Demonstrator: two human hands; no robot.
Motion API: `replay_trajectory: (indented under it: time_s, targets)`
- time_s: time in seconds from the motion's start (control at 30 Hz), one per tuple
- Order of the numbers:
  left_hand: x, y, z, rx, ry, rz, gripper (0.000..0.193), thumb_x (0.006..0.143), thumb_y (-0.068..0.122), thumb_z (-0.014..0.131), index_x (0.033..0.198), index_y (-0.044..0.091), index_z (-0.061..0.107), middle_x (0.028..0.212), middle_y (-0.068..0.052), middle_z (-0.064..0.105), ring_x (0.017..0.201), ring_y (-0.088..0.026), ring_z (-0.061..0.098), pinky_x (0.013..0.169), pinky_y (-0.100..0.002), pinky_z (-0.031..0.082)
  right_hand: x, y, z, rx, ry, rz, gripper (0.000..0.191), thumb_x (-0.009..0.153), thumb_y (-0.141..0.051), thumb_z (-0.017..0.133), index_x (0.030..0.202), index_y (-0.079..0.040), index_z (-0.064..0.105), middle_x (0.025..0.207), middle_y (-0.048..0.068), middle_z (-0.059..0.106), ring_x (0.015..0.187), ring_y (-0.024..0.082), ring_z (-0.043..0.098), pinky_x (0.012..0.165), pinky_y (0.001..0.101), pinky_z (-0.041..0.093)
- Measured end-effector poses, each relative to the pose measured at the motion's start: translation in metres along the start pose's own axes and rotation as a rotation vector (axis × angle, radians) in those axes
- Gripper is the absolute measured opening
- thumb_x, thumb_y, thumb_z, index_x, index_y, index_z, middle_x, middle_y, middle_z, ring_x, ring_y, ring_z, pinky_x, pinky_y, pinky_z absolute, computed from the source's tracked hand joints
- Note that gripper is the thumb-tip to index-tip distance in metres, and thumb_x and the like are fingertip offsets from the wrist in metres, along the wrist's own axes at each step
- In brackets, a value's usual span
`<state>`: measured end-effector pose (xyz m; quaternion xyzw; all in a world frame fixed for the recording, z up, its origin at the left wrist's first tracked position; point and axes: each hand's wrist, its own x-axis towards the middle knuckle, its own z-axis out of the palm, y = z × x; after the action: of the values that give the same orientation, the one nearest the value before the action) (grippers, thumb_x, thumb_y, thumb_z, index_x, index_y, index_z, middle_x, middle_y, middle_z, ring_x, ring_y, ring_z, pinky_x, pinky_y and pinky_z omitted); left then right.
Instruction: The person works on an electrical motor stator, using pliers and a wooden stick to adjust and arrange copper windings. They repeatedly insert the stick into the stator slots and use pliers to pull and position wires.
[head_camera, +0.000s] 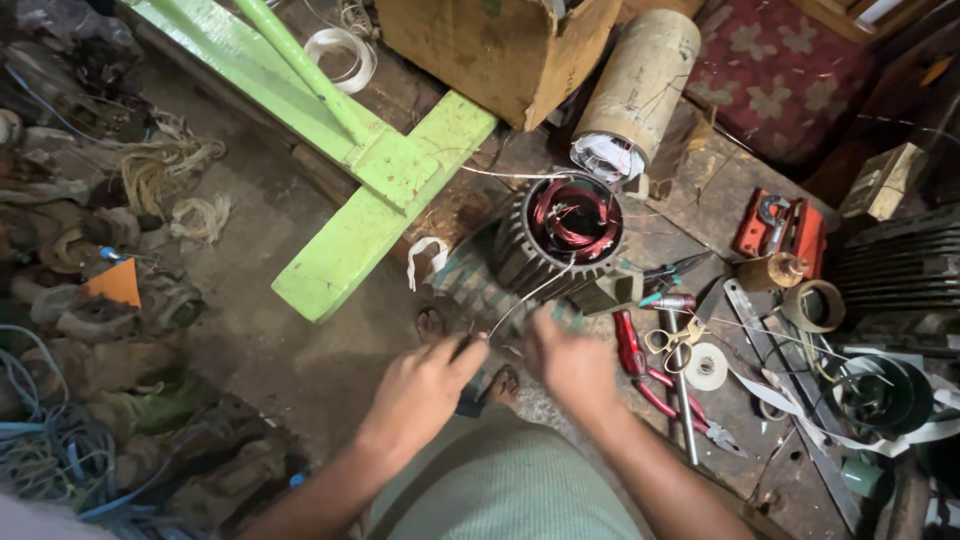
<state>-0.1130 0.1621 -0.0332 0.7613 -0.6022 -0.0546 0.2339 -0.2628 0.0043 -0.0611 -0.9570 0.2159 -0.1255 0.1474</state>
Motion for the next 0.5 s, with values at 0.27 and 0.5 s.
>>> replay_trajectory:
  time_s: [0.27,0.5]
  targets:
    - [0.000,0.010,0.004,0.101,-0.034,0.027,0.016,0.084,0.010,0.060,0.100,0.008,0.060,0.089,-0.011,0.068,0.086,-0.029,0.068,0.079,-0.043,0.054,-0.011,0.015,0.013,0.134,-0.024,0.022,0.019,0.088,-0.022,0.072,0.100,-0.011,0.063,0.069,0.014,0.068,0.057,0.035,0.068,0.050,0.0467,0.052]
    - [0.009,0.012,0.043,-0.419,-0.196,-0.390,0.010,0.101,0.020,0.062,0.106,0.013,0.066,0.090,-0.017,0.077,0.083,-0.034,0.072,0.071,-0.044,0.054,-0.005,0.011,0.003,0.199,-0.020,0.007,0.021,0.086,-0.022,0.073,0.100,-0.009,0.065,0.067,0.017,0.067,0.057,0.036,0.068,0.051,0.0463,0.053]
